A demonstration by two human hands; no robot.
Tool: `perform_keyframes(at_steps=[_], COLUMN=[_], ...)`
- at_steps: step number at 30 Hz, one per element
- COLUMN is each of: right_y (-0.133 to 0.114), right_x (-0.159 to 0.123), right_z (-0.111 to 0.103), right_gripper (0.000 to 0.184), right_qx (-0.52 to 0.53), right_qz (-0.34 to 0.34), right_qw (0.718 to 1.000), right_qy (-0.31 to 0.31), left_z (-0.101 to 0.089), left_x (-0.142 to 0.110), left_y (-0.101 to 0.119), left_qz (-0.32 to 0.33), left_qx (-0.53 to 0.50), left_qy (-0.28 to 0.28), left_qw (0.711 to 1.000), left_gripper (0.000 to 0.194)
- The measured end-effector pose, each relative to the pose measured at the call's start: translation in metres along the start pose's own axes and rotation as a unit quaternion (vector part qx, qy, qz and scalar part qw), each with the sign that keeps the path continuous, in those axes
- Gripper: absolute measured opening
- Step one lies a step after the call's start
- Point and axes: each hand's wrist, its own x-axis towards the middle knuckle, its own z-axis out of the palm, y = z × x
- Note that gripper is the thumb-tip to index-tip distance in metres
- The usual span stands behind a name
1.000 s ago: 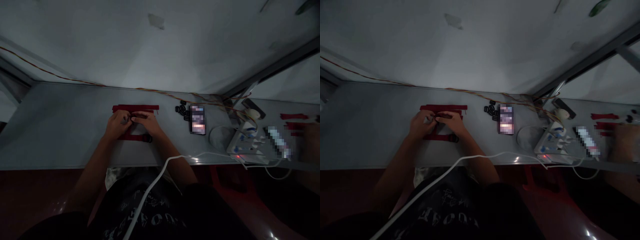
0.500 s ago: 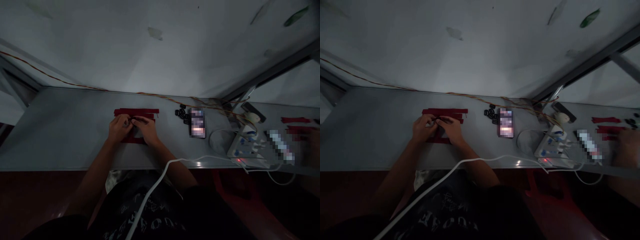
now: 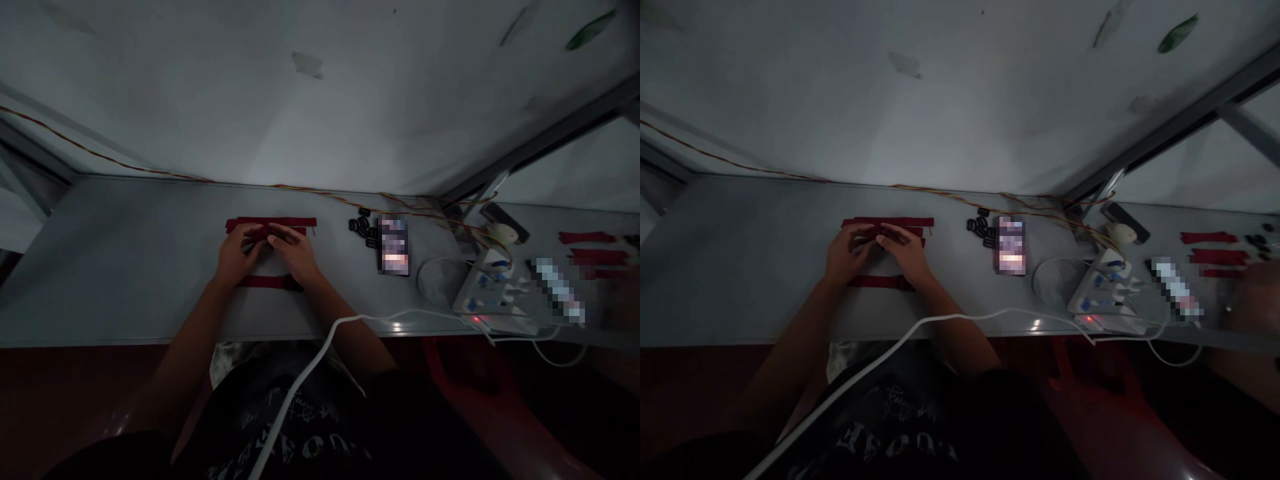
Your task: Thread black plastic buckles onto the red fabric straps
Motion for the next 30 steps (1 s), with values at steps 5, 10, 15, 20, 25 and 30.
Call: perform_keyframes(at_steps=[5, 10, 15, 20, 25, 30], right_y=[0.001, -0.003, -0.008, -0.011, -0.01, -0.009], right_x=[0.0, -0.002, -0.004, -0.006, -0.005, -0.006], right_z=[0.004, 0.006, 0.003, 0.002, 0.001, 0.0], right_gripper=[0.046, 0.051, 0.049, 0.042, 0.043, 0.042], right_qx=[0.016, 0.027, 0.036, 0.065, 0.055, 0.025], right_qz=[0.025, 0.059, 0.075, 0.091, 0.089, 0.081], right_qw=[1.0, 0.998, 0.996, 0.993, 0.994, 0.995], right_qy=[-0.011, -0.024, -0.031, -0.043, -0.024, -0.054], left_z=[-0.001, -0.004, -0.004, -0.006, -0.007, -0.006], left_x=[-0.001, -0.002, -0.003, -0.002, 0.001, 0.001], left_y=[0.0, -0.002, -0.008, -0.005, 0.003, 0.005], left_qz=[0.036, 0.014, 0.062, 0.088, 0.079, 0.079], left_qx=[0.066, 0.093, 0.106, 0.119, 0.099, 0.074], left_qy=[0.04, 0.091, 0.086, 0.049, 0.017, 0.042], left_qw=[0.996, 0.991, 0.989, 0.988, 0.992, 0.993], left_gripper=[0.018, 0.021, 0.022, 0.022, 0.02, 0.022])
